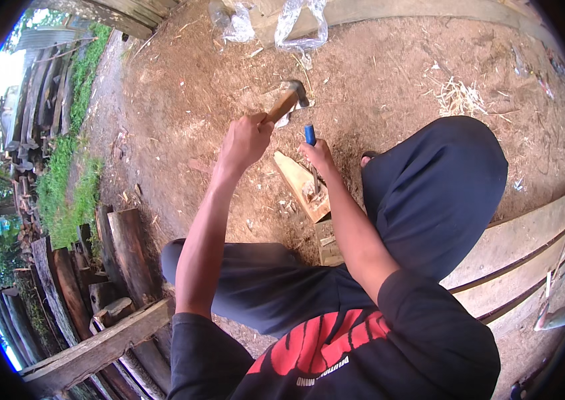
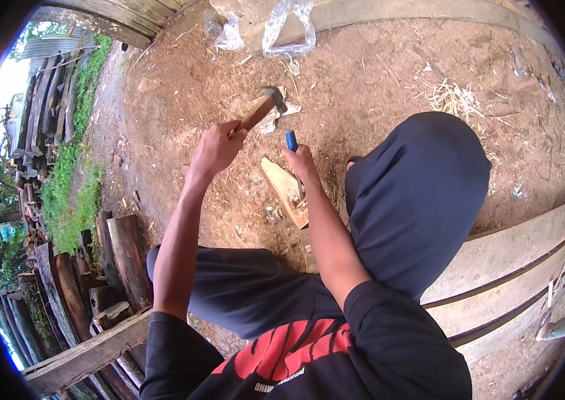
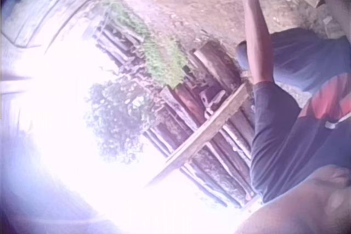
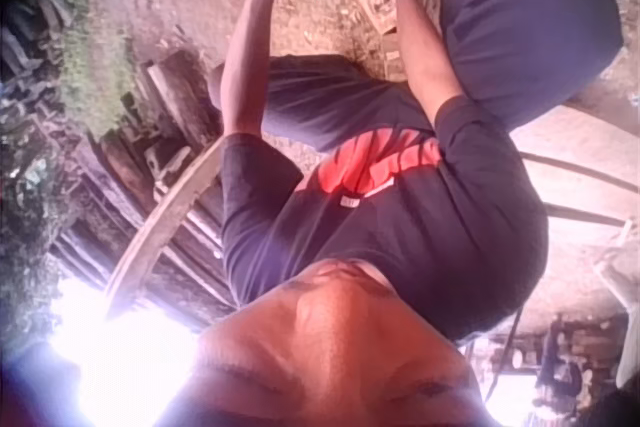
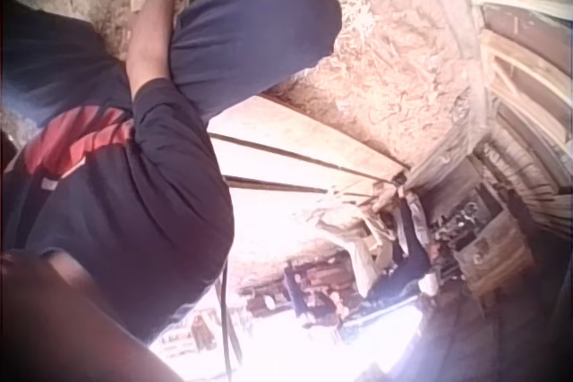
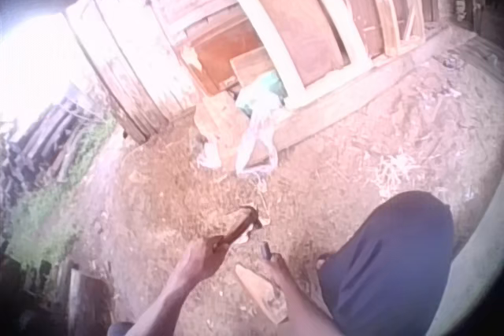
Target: The person sits on the ground and uses a hammer and chisel to carve a small piece of wood. They repeatedly strike the chisel to remove wood shavings and shape the piece.
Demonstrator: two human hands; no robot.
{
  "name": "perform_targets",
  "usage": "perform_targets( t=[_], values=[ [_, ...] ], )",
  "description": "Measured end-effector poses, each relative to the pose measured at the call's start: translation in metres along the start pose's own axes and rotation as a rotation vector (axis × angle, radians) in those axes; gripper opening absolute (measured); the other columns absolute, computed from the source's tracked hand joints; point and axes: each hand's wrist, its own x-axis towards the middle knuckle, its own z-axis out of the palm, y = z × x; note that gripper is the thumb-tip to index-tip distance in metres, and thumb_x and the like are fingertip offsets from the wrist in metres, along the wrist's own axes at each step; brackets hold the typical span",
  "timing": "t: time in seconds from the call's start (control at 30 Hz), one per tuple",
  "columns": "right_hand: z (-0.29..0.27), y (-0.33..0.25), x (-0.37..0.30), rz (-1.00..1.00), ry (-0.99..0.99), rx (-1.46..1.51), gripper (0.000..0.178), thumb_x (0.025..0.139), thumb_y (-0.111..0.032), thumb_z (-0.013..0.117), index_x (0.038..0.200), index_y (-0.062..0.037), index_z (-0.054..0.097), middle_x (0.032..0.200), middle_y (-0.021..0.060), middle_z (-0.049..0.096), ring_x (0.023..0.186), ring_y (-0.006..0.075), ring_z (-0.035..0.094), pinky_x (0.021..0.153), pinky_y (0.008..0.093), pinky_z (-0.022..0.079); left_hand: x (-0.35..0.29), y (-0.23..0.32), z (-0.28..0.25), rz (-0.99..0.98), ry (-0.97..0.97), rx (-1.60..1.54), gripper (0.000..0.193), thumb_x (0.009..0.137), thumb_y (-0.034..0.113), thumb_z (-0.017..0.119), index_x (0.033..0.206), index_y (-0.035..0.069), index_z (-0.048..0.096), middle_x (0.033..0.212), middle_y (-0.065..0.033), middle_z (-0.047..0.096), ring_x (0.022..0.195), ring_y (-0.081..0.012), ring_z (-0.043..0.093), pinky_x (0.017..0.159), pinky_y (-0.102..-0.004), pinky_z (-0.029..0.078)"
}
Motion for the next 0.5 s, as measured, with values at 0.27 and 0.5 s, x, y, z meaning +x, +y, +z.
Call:
perform_targets(
  t=[0.27, 0.5],
  values=[
    [0.008, -0.028, 0.004, -0.099, -0.050, -0.079, 0.030, 0.074, -0.029, 0.068, 0.067, -0.0008, 0.064, 0.057, 0.0084, 0.060, 0.052, 0.0185, 0.059, 0.050, 0.0344, 0.044, -0.026, -0.017, -0.013, 0.051, 0.094, -0.084, 0.028, 0.091, 0.028, 0.058, 0.103, 0.005, 0.067, 0.072, -0.0151, 0.064, 0.064, -0.0252, 0.062, 0.061, -0.0396, 0.045],
    [0.004, -0.057, -0.017, -0.134, -0.109, 0.028, 0.021, 0.073, -0.021, 0.069, 0.064, -0.0049, 0.061, 0.053, 0.0003, 0.055, 0.046, 0.0098, 0.050, 0.044, 0.0283, 0.037, -0.028, -0.032, -0.010, 0.081, 0.105, -0.169, 0.028, 0.090, 0.028, 0.060, 0.102, 0.004, 0.067, 0.069, -0.0204, 0.061, 0.063, -0.0307, 0.063, 0.059, -0.0424, 0.045]
  ],
)
